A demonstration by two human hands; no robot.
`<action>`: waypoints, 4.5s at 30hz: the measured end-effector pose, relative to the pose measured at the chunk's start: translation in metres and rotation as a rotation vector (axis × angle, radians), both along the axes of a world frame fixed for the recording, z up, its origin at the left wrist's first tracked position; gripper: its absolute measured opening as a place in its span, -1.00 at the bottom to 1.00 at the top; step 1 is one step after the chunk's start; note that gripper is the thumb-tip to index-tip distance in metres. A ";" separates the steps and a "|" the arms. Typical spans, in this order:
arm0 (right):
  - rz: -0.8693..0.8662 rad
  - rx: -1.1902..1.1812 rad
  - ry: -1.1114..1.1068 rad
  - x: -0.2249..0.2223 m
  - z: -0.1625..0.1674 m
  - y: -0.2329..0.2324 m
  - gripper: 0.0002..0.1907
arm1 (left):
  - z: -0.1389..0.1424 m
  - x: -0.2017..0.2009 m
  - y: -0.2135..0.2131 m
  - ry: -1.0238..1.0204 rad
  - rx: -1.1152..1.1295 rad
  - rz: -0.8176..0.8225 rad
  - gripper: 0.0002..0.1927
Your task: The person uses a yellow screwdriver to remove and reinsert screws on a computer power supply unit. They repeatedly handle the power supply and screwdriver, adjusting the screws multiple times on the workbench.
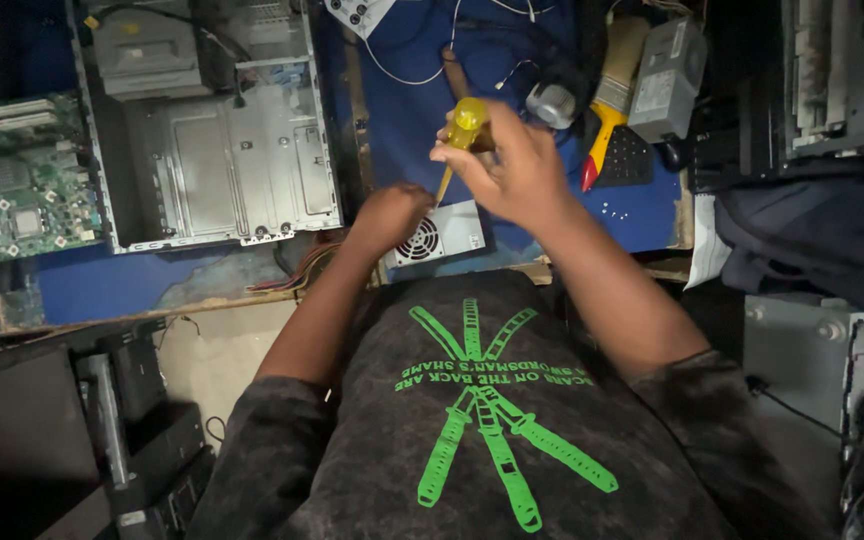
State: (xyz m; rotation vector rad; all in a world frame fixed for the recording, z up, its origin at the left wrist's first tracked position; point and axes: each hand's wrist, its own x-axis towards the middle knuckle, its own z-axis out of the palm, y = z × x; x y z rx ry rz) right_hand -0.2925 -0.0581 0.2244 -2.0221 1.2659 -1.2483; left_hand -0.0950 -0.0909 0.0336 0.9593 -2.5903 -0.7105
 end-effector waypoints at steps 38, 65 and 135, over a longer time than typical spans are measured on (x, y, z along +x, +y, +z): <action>0.012 0.011 0.041 0.002 -0.013 -0.002 -0.59 | -0.010 0.003 0.001 0.024 0.090 0.025 -0.84; -0.007 0.035 0.109 0.013 -0.026 -0.006 -0.42 | 0.032 0.013 0.009 0.316 0.293 0.106 -0.65; -0.324 -0.310 0.266 0.051 0.017 0.027 -0.62 | 0.089 -0.002 0.031 0.583 0.075 0.214 -0.85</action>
